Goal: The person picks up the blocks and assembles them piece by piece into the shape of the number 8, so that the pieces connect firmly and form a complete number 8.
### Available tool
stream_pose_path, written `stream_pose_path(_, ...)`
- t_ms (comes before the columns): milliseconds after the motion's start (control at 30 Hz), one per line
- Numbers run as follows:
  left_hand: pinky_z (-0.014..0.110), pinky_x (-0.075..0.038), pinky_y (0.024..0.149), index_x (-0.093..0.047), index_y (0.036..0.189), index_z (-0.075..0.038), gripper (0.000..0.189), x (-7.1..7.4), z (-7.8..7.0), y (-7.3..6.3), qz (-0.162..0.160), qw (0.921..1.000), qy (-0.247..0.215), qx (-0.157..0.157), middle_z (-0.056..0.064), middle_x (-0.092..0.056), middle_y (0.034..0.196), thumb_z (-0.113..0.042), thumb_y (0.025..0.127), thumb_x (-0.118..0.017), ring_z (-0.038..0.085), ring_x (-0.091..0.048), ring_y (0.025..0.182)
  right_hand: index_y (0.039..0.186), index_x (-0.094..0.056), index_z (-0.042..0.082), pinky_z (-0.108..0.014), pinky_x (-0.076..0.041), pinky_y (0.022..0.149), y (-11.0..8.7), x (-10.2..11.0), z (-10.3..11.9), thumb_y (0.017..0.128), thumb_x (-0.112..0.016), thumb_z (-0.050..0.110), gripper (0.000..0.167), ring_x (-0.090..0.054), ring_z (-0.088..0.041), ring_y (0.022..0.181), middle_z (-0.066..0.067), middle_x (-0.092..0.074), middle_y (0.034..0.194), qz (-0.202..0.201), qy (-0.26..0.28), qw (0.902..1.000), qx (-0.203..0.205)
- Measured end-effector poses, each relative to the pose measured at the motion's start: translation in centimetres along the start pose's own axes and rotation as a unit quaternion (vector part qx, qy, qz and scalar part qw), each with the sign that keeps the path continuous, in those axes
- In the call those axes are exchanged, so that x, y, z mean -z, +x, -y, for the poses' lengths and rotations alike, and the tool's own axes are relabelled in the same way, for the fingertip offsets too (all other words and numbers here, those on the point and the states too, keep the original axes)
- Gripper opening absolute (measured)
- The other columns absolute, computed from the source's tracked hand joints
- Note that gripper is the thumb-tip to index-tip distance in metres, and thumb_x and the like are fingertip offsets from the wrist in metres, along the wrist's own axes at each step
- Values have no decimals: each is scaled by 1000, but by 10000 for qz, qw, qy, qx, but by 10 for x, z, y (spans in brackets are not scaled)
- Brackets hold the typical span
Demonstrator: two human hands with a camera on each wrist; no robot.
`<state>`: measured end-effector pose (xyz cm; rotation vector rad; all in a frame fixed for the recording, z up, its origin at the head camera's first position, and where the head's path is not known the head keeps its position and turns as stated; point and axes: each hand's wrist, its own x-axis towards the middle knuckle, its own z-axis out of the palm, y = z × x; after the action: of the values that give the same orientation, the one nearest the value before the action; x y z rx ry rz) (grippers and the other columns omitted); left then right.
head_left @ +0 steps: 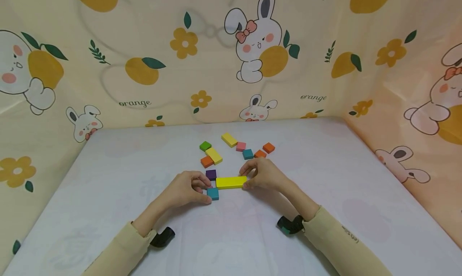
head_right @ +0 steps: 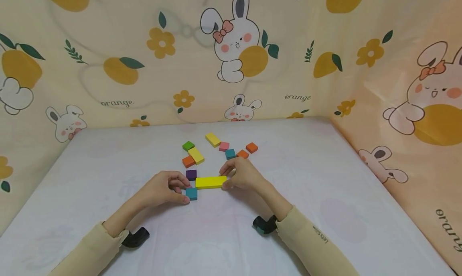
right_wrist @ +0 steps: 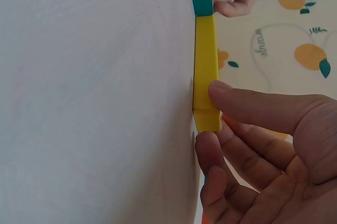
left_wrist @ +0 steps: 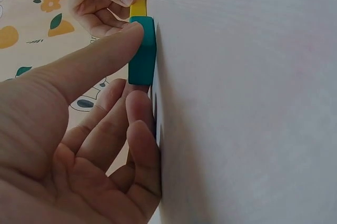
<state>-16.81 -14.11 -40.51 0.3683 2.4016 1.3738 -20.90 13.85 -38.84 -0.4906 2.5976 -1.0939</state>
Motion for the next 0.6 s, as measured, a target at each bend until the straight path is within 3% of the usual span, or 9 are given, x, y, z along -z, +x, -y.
stream_pose_path(433,31,-51,79,-68,102,-12,38,0,2,0,-3,10000,28,27,-2,-70,95,-19,73,-90,20,-60,83,101,-73,12,-31,-53,70,-2,6,0,76,-87,17,29,-60,-23,81,4,-68,94,77,67,9999,52)
stream_pose_path(600,31,-51,79,-68,102,-13,37,0,1,0,-31,10000,34,35,-3,-70,95,-19,73,-90,20,-60,83,99,-74,9,-34,-50,71,-3,29,-5,82,-82,24,24,-60,-22,78,3,-68,92,-567,-100,9978,320)
